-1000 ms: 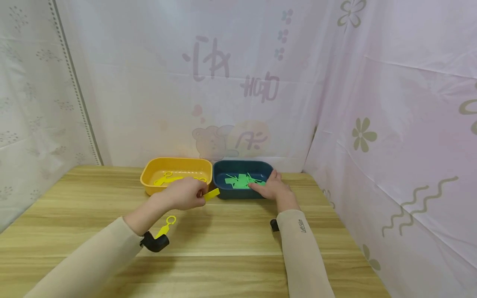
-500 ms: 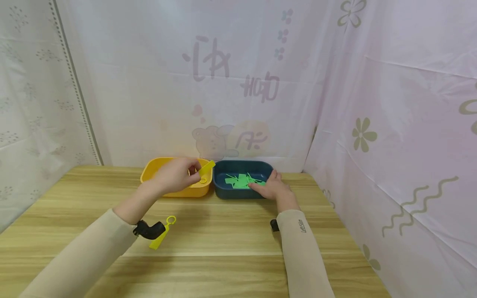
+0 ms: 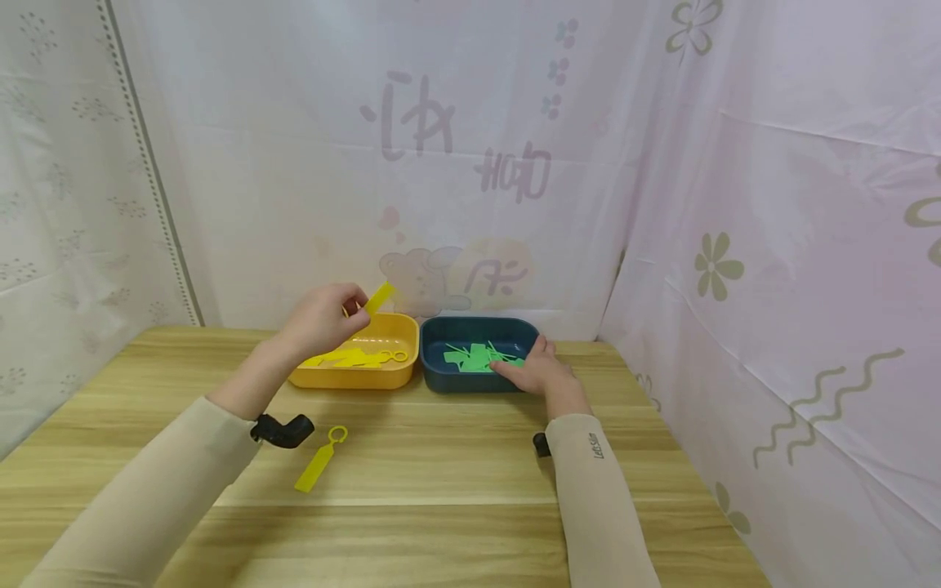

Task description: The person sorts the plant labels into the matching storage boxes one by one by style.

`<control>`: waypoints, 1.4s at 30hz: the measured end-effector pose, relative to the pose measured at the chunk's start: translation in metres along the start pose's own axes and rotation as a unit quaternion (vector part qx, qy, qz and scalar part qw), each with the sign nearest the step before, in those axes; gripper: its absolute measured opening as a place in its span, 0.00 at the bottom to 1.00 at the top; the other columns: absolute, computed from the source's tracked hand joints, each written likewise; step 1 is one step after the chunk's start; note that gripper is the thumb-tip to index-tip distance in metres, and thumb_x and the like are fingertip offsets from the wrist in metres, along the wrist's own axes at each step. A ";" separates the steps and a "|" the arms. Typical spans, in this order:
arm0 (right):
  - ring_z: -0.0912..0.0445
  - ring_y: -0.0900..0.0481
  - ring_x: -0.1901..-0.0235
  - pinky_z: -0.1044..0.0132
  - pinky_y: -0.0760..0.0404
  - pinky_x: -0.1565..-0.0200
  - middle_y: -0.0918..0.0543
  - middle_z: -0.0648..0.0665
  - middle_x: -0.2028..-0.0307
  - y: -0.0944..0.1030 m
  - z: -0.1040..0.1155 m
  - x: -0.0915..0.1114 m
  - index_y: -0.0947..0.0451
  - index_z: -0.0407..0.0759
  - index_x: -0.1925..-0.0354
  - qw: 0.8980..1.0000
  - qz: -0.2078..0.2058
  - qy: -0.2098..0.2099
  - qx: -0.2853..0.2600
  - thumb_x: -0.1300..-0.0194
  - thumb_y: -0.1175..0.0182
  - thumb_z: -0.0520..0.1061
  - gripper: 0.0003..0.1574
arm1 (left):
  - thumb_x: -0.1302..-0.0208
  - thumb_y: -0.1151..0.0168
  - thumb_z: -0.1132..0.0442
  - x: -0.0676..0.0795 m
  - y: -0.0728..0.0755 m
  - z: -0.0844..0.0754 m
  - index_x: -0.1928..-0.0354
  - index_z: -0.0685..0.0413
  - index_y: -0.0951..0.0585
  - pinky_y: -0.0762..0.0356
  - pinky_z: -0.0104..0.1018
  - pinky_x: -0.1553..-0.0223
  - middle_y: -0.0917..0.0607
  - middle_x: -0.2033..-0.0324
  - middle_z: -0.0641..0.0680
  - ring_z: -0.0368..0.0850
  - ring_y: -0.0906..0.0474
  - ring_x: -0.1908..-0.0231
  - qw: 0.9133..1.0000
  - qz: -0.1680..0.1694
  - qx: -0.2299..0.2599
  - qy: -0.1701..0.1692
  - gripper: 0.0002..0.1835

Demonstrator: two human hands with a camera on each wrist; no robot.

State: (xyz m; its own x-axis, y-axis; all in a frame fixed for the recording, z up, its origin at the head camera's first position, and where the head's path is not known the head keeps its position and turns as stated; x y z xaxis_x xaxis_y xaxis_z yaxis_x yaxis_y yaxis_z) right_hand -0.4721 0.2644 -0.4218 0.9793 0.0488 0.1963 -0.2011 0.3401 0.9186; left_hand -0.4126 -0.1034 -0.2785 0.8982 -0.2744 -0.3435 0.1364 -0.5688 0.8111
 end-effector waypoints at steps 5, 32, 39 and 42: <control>0.20 0.52 0.17 0.27 0.43 0.19 0.69 0.20 0.14 0.000 0.000 0.000 0.80 0.26 0.15 1.000 0.001 -0.001 0.000 0.32 0.52 0.90 0.89 | 0.23 0.38 0.60 -0.002 0.001 0.021 0.48 0.58 0.14 0.22 0.42 0.64 0.14 0.61 0.57 0.51 0.21 0.66 1.000 0.000 -0.009 0.030 0.11; 0.21 0.50 0.17 0.28 0.42 0.20 0.68 0.21 0.14 -0.001 -0.001 -0.003 0.82 0.27 0.16 1.000 0.001 -0.003 0.000 0.32 0.52 0.91 0.90 | 0.21 0.40 0.54 0.005 -0.008 0.088 0.39 0.60 0.16 0.20 0.41 0.66 0.12 0.52 0.61 0.53 0.18 0.65 0.994 0.029 -0.043 0.098 0.19; 0.21 0.49 0.17 0.28 0.42 0.19 0.68 0.22 0.14 -0.002 -0.001 -0.003 0.80 0.27 0.15 1.000 -0.002 -0.005 -0.001 0.32 0.51 0.90 0.89 | 0.22 0.40 0.56 0.007 -0.011 0.084 0.44 0.60 0.14 0.23 0.41 0.67 0.12 0.57 0.59 0.50 0.20 0.69 0.995 0.031 -0.038 0.088 0.17; 0.21 0.49 0.17 0.27 0.42 0.20 0.68 0.22 0.14 -0.001 -0.001 -0.002 0.80 0.27 0.15 1.000 -0.002 -0.006 0.000 0.32 0.51 0.90 0.89 | 0.23 0.40 0.56 0.009 -0.013 0.083 0.46 0.60 0.14 0.23 0.41 0.67 0.12 0.58 0.58 0.50 0.20 0.69 0.995 0.035 -0.042 0.082 0.16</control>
State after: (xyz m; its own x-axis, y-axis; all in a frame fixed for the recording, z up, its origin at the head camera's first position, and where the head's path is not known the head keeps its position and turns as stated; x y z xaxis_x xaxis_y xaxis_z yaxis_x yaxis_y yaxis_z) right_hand -0.4741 0.2651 -0.4237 0.9798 0.0361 0.1968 -0.1972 0.3409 0.9192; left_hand -0.4413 -0.1630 -0.3312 0.9620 -0.1759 -0.2089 0.1004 -0.4836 0.8695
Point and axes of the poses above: each hand's wrist, its own x-axis away from the middle knuckle, its own y-axis out of the back of the hand, z = x × y, the point moved 9 cm from there along -x, towards the middle knuckle
